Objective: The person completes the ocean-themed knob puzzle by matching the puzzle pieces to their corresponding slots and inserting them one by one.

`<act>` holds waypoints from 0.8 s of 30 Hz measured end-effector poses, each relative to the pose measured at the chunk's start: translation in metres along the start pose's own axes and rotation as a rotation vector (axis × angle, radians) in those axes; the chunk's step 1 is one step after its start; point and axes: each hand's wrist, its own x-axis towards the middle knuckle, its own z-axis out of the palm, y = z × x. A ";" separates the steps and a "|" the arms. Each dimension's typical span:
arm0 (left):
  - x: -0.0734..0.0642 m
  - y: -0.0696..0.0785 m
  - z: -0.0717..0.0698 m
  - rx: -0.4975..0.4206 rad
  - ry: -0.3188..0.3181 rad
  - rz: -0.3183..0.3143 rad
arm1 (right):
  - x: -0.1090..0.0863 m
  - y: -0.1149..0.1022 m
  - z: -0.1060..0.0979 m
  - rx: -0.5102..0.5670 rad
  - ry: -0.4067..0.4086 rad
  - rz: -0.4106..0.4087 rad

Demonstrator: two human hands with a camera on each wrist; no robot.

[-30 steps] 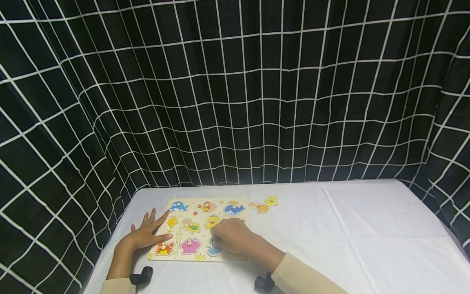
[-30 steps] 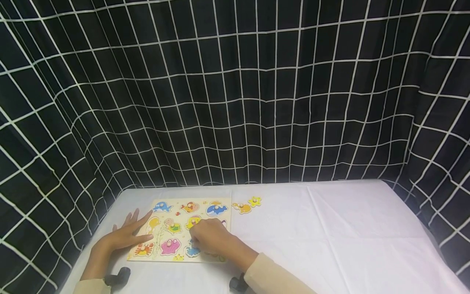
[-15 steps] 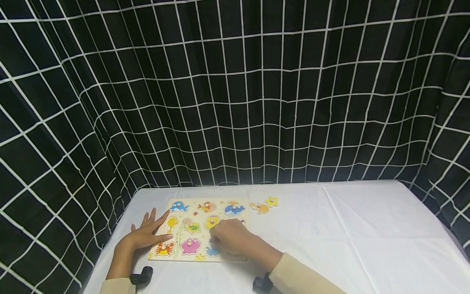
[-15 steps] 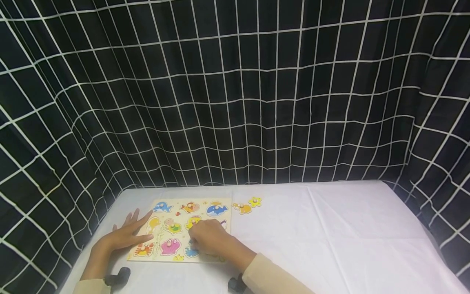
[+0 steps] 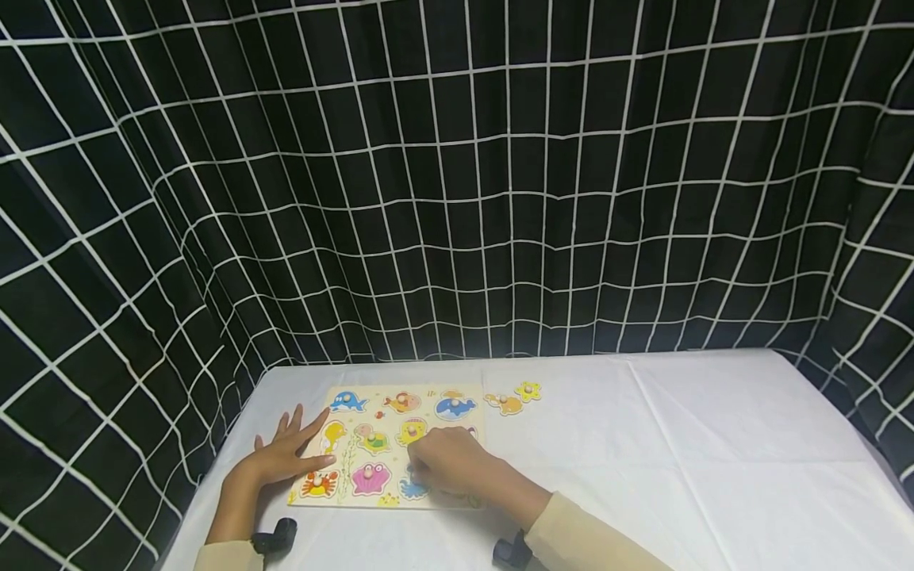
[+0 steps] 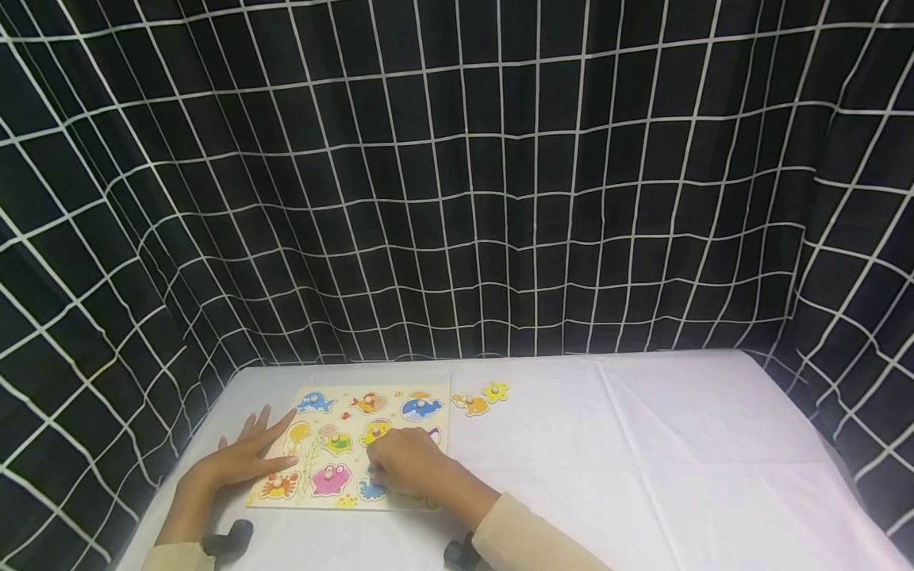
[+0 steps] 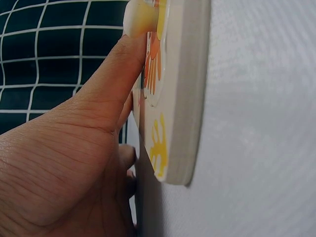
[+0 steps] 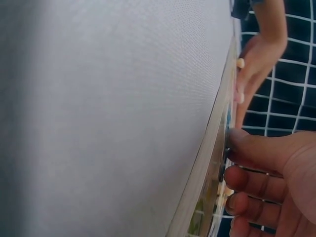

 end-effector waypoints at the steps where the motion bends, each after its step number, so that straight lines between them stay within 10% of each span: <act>1: 0.000 0.000 0.000 0.001 0.000 -0.001 | 0.000 0.000 0.000 0.003 0.002 -0.001; 24: 0.001 0.002 0.001 -0.002 0.002 -0.011 | -0.011 0.030 -0.019 0.061 0.102 0.039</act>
